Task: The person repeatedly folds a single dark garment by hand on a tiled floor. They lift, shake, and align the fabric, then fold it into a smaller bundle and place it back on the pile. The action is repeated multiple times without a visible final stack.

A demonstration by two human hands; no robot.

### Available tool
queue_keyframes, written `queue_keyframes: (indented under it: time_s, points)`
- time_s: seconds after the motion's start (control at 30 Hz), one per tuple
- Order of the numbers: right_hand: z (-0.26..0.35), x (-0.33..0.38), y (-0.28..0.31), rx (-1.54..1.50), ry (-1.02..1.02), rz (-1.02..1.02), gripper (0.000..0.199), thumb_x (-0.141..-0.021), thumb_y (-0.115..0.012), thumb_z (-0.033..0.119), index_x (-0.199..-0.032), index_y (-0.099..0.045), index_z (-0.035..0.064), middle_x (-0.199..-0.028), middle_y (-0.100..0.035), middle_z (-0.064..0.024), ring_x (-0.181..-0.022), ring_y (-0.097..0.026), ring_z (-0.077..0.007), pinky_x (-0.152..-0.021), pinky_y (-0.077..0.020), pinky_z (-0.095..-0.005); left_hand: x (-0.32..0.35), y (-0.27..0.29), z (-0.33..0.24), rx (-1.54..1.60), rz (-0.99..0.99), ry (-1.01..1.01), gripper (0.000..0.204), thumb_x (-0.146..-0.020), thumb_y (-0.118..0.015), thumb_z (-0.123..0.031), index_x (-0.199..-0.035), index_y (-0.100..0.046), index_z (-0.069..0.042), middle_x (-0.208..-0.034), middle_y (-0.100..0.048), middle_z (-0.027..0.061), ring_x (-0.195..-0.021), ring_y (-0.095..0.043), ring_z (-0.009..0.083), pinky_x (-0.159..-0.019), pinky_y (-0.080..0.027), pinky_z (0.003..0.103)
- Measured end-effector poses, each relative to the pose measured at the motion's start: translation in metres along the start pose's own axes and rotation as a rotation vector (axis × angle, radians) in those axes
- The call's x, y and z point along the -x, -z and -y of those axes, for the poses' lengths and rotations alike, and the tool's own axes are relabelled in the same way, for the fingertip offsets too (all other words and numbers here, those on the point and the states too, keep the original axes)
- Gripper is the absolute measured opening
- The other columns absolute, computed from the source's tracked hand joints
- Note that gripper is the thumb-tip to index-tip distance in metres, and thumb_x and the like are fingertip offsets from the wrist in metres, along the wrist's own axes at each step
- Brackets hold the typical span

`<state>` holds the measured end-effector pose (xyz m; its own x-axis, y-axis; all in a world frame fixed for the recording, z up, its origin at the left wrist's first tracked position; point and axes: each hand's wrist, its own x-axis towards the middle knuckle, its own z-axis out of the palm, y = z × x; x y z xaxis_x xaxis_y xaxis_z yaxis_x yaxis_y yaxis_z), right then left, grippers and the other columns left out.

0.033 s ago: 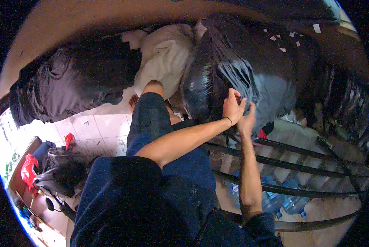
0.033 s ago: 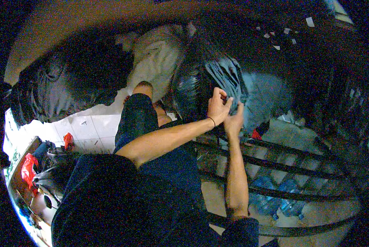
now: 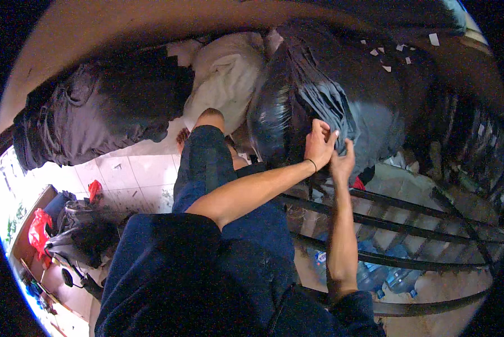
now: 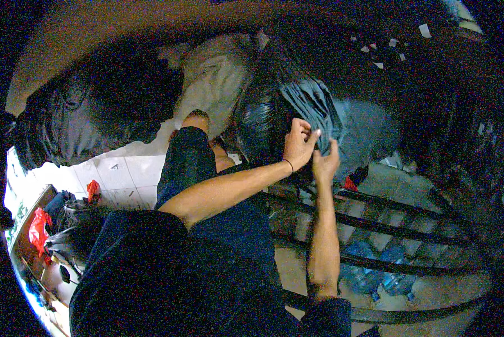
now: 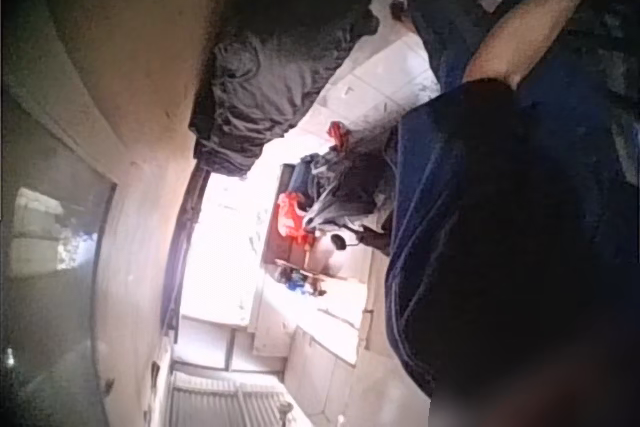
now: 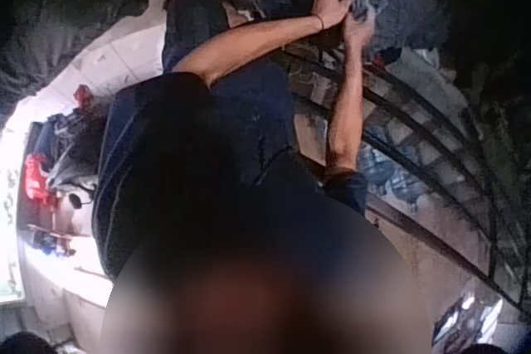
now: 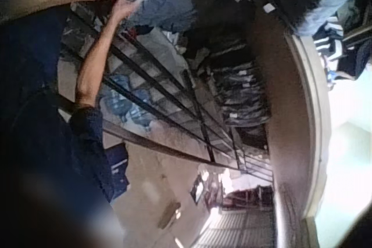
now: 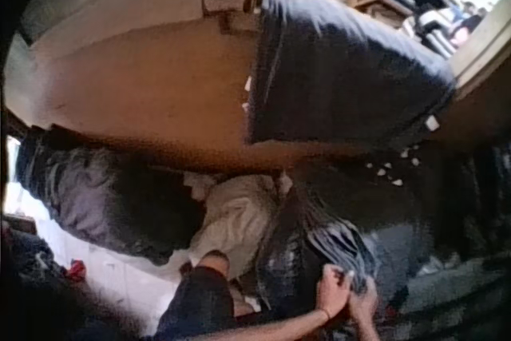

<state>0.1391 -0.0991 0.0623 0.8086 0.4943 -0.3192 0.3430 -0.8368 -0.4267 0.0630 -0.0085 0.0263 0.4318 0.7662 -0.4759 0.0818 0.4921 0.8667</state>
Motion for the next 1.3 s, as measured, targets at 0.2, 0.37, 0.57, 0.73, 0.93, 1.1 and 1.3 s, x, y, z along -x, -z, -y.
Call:
queue_keyframes:
  time_s: [0.2,0.37,0.57,0.73,0.93,1.1,1.3]
  points:
    - [0.003,-0.028,0.024,-0.182,0.045,-0.030,0.061,-0.086,-0.076,0.005,-0.144,-0.057,0.0048,-0.142,-0.062,-0.0167,-0.133,-0.058,-0.0293,-0.115,-0.0424,-0.0378,-0.032,0.051,0.093,-0.522,-0.255,0.182,0.030,-0.090,-0.074,-0.017,-0.111,-0.054,-0.008,-0.113,-0.062,0.0181,-0.102,-0.065,0.0420,-0.082,-0.055,0.051]
    - [0.015,-0.022,0.023,-0.135,0.054,-0.048,0.070,-0.086,-0.077,0.005,-0.150,-0.050,0.0075,-0.147,-0.058,-0.0169,-0.137,-0.055,-0.0309,-0.117,-0.0398,-0.0391,-0.034,0.083,0.107,-0.615,-0.089,0.000,0.023,-0.090,-0.072,-0.016,-0.100,-0.053,-0.009,-0.103,-0.059,0.0176,-0.097,-0.063,0.0443,-0.081,-0.054,0.052]
    - [0.019,-0.018,0.014,-0.220,0.199,-0.182,0.089,-0.087,-0.078,0.003,-0.162,-0.030,0.0038,-0.155,-0.046,-0.0210,-0.138,-0.053,-0.0314,-0.120,-0.0374,-0.0394,-0.052,0.060,0.065,-0.378,-0.188,0.202,0.036,-0.092,-0.072,-0.016,-0.122,-0.055,-0.007,-0.116,-0.066,0.0197,-0.108,-0.066,0.0443,-0.089,-0.055,0.050]
    - [0.007,-0.021,0.021,-0.285,-0.069,-0.165,0.067,-0.090,-0.079,0.010,-0.149,-0.049,0.0005,-0.138,-0.065,-0.0162,-0.122,-0.064,-0.0249,-0.110,-0.0456,-0.0356,-0.053,0.054,0.054,-0.609,-0.067,0.065,0.029,-0.094,-0.072,-0.020,-0.112,-0.055,-0.006,-0.110,-0.065,0.0189,-0.101,-0.066,0.0455,-0.087,-0.054,0.053]
    - [-0.006,-0.032,0.023,-0.283,-0.091,-0.110,0.038,-0.093,-0.077,0.020,-0.124,-0.070,-0.0009,-0.117,-0.077,-0.0104,-0.105,-0.070,-0.0200,-0.097,-0.0511,-0.0345,-0.037,0.059,0.045,-0.404,-0.168,0.009,0.021,-0.097,-0.070,-0.018,-0.104,-0.055,-0.006,-0.101,-0.062,0.0155,-0.103,-0.062,0.0427,-0.084,-0.051,0.053]
    - [-0.007,-0.029,0.026,-0.236,0.008,-0.102,0.042,-0.095,-0.073,0.019,-0.130,-0.067,-0.0024,-0.122,-0.074,-0.0127,-0.109,-0.068,-0.0238,-0.100,-0.0486,-0.0357,-0.029,0.030,0.031,-0.238,-0.166,0.172,0.027,-0.101,-0.061,-0.019,-0.117,-0.042,-0.006,-0.092,-0.066,0.0251,-0.085,-0.067,0.0491,-0.076,-0.050,0.058]
    - [-0.018,-0.001,-0.003,0.056,0.116,0.242,0.092,-0.090,-0.081,0.024,-0.160,-0.028,-0.0019,-0.147,-0.055,-0.0211,-0.133,-0.056,-0.0391,-0.111,-0.0462,-0.0439,0.010,-0.012,-0.037,-0.205,-0.062,0.076,0.051,-0.087,-0.074,-0.012,-0.129,-0.045,-0.014,-0.110,-0.065,0.0247,-0.104,-0.066,0.0496,-0.086,-0.053,0.055]
